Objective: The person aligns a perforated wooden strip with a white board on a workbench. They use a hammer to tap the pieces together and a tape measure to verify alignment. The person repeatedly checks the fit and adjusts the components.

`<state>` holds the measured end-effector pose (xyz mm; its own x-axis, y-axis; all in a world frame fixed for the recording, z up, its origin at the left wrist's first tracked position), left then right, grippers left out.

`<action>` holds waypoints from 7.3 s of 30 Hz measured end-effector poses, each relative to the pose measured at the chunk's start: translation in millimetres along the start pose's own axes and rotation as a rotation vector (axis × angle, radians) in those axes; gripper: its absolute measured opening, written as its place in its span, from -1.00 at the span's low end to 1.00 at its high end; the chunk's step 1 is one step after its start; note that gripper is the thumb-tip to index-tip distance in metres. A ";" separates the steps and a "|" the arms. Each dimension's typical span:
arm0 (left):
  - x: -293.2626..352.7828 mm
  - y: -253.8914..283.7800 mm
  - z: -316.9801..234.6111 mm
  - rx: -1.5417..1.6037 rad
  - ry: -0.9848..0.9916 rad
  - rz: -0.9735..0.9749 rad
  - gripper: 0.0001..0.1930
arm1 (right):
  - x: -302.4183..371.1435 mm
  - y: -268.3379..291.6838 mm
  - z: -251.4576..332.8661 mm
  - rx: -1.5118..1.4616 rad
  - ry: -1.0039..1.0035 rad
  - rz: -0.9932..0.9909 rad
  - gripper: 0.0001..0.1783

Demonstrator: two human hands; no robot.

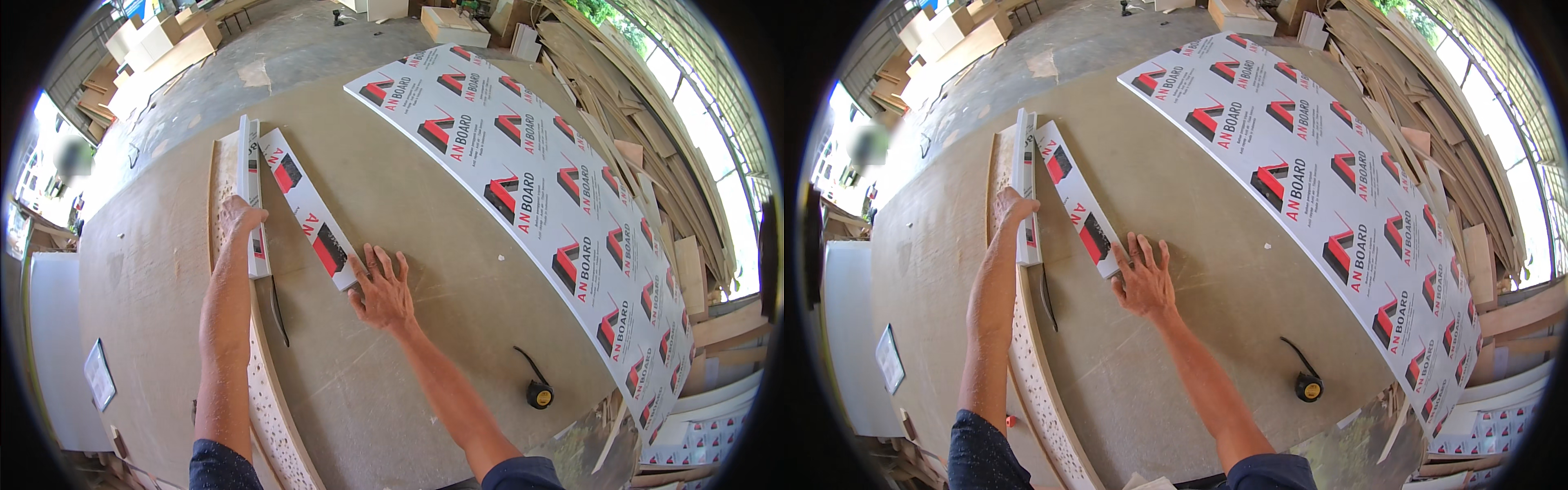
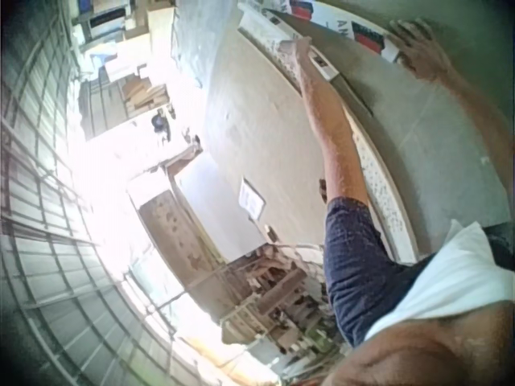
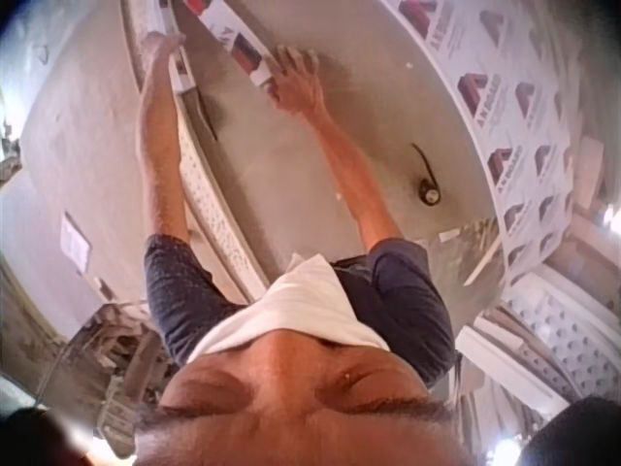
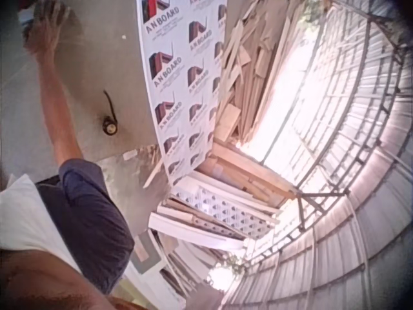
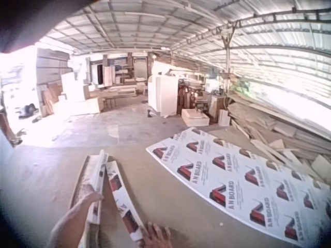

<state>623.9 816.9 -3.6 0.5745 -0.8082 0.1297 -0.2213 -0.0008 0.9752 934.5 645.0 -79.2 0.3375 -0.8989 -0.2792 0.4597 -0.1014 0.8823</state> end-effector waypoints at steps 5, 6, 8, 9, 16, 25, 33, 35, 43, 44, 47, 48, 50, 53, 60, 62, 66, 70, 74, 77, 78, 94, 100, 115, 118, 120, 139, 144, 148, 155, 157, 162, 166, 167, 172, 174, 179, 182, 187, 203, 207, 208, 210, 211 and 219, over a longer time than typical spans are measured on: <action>-4.2 3.6 4.7 0.167 0.057 -0.026 -0.28 | -1.0 4.2 1.4 -0.010 -0.009 0.013 -0.20; -3.1 8.0 -2.6 0.235 0.074 0.029 -0.29 | 0.6 6.1 -2.8 -0.004 -0.021 0.019 -0.19; 3.7 20.5 -8.7 -0.021 -0.052 -0.030 -0.37 | 2.8 11.2 6.5 -0.013 -0.029 0.046 -0.17; -4.3 15.4 0.9 -0.028 -0.066 -0.048 -0.37 | -0.6 13.6 7.9 -0.007 -0.023 0.063 -0.17; -19.1 -1.1 -8.8 0.085 -0.083 -0.086 -0.04 | 0.9 7.0 5.8 -0.001 -0.034 0.066 -0.12; -14.8 3.7 -6.2 -0.089 -0.067 -0.098 0.00 | -6.2 6.9 13.4 -0.053 0.006 0.081 -0.09; -36.6 -21.2 -27.5 0.014 -0.032 -0.085 -0.19 | -1.5 11.7 0.5 -0.045 -0.014 0.075 -0.12; -57.0 -10.2 -13.1 0.214 0.006 0.003 -0.19 | -4.1 14.4 2.5 -0.049 -0.006 0.077 -0.08; 0.2 80.3 42.7 0.870 -0.037 0.196 -0.31 | -0.6 4.6 1.9 -0.116 0.000 -0.025 0.07; 30.5 93.3 49.0 1.000 -0.091 0.259 -0.34 | 1.5 1.0 -1.6 -0.136 -0.007 -0.042 0.11; 147.6 131.7 55.0 1.215 -0.091 0.223 -0.27 | 5.2 -2.7 -20.1 -0.305 -0.020 -0.105 0.11; 178.8 144.6 68.6 1.225 -0.138 0.268 -0.32 | 3.8 2.1 -18.9 -0.354 -0.003 -0.135 0.06; 252.4 162.5 77.8 1.305 -0.210 0.275 -0.33 | 8.0 4.4 -33.2 -0.569 -0.054 -0.155 -0.07; 352.1 173.8 97.6 1.426 -0.294 0.376 -0.25 | 63.1 23.4 -40.6 -0.770 -0.060 -0.341 -0.33; 530.1 146.5 144.0 1.388 -0.166 0.280 -0.15 | 406.8 201.9 -64.5 -0.517 -0.279 -0.704 -0.77; 563.3 130.9 138.8 1.428 -0.159 0.329 -0.15 | 531.1 189.1 -125.0 -0.527 -0.630 -0.785 -0.78; 609.3 105.3 144.3 1.543 -0.169 0.508 -0.16 | 633.1 185.8 -240.3 -0.644 -1.357 -0.841 -0.56; 638.6 86.5 125.1 1.601 -0.142 0.690 -0.21 | 631.3 190.4 -360.9 -0.312 -1.255 -0.647 -0.44; 643.0 66.3 108.9 1.583 -0.145 0.875 -0.24 | 601.2 188.5 -458.4 -0.134 -1.082 -0.844 -0.45; 663.8 68.0 105.5 1.604 -0.112 0.954 -0.28 | 564.1 213.6 -459.6 -0.137 -1.087 -0.789 -0.44; 669.0 68.0 102.9 1.627 -0.089 0.981 -0.28 | 558.8 218.0 -462.9 -0.139 -1.088 -0.781 -0.44; 699.8 73.3 92.7 1.514 -0.047 0.885 -0.14 | 550.5 222.6 -418.5 -0.249 -1.140 -0.730 -0.39; 697.0 78.1 96.9 1.182 -0.182 0.420 -0.10 | 598.1 136.2 -234.4 -0.579 -1.406 -0.796 -0.57; 733.1 87.7 134.2 0.855 -0.184 0.030 -0.10 | 270.6 283.0 143.9 -1.365 -0.038 -0.001 -0.52; 734.7 98.1 150.4 0.921 -0.181 -0.030 -0.34 | 261.3 274.6 167.3 -1.567 -0.103 -0.037 -0.56; 729.9 98.6 167.5 0.977 -0.131 -0.059 -0.46 | 260.3 278.4 182.8 -1.705 -0.100 -0.061 -0.60; 654.6 163.4 123.6 1.594 -0.604 -0.222 -0.57 | 261.6 266.1 177.8 -1.060 0.493 -0.241 -0.47; 648.9 184.0 110.1 1.690 -0.640 -0.152 -0.51 | 266.0 292.2 176.6 -0.990 0.506 -0.212 -0.63; 649.1 193.5 108.8 1.715 -0.663 -0.065 -0.50 | 261.2 351.5 184.0 -0.969 0.482 -0.398 -0.73; 655.5 188.6 107.8 1.555 -0.707 -0.168 -0.47 | 241.7 402.7 202.6 -0.944 0.645 -0.484 -0.72; 659.7 192.2 104.5 1.538 -0.715 -0.162 -0.48 | 240.7 406.4 201.6 -0.941 0.681 -0.494 -0.74; 664.0 193.6 100.6 1.505 -0.717 -0.170 -0.51 | 241.3 410.5 195.5 -0.936 0.711 -0.502 -0.75; 667.0 191.8 97.3 1.475 -0.695 -0.169 -0.51 | 241.5 415.9 191.1 -0.925 0.732 -0.525 -0.73; 667.3 191.0 96.2 1.462 -0.689 -0.167 -0.50 | 241.7 416.8 189.3 -0.919 0.734 -0.536 -0.73; 673.1 192.1 86.5 1.454 -0.647 -0.131 -0.50 | 244.1 419.0 180.6 -0.895 0.721 -0.584 -0.73; 674.6 193.6 81.8 1.454 -0.645 -0.127 -0.52 | 245.2 417.8 177.5 -0.896 0.712 -0.607 -0.73; 676.5 193.7 74.9 1.427 -0.638 -0.144 -0.56 | 246.3 418.4 171.5 -0.900 0.703 -0.644 -0.72; 678.0 196.8 70.2 1.415 -0.652 -0.138 -0.58 | 245.7 421.2 168.2 -0.901 0.718 -0.656 -0.72; 677.4 196.5 64.3 1.377 -0.652 -0.151 -0.62 | 243.2 421.3 160.5 -0.912 0.735 -0.670 -0.71; 675.3 195.8 56.3 1.409 -0.685 -0.135 -0.53 | 238.9 418.7 150.7 -1.029 0.703 -0.623 -0.74; 672.5 194.0 60.4 1.352 -0.676 -0.110 -0.53 | 239.4 427.8 151.3 -0.951 0.701 -0.591 -0.75; 674.1 195.7 59.1 1.352 -0.668 -0.115 -0.54 | 240.1 430.2 151.4 -0.942 0.694 -0.570 -0.75; 675.4 197.9 56.9 1.329 -0.657 -0.126 -0.54 | 240.0 436.5 147.6 -0.804 0.725 -0.545 -0.79; 675.4 198.7 56.2 1.305 -0.654 -0.135 -0.54 | 239.4 440.0 145.6 -0.736 0.739 -0.533 -0.81; 672.0 193.5 53.3 1.287 -0.648 -0.120 -0.54 | 227.2 444.2 144.3 -0.575 0.802 -0.527 -0.77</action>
<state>925.1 242.2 262.7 0.2659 -0.8848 -0.3828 -0.9415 -0.3236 0.0938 1096.8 334.2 303.9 0.3252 -0.2461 -0.9131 0.9428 0.0102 0.3331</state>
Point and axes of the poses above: each hand's wrist, its own x-axis away from the middle knuckle, its own y-axis out of the back of the hand, z = x × y, the point moved 1 cm from there along -x, towards the middle knuckle, and after that the axes turned 2 degrees about -z, right-handed, at the moved point
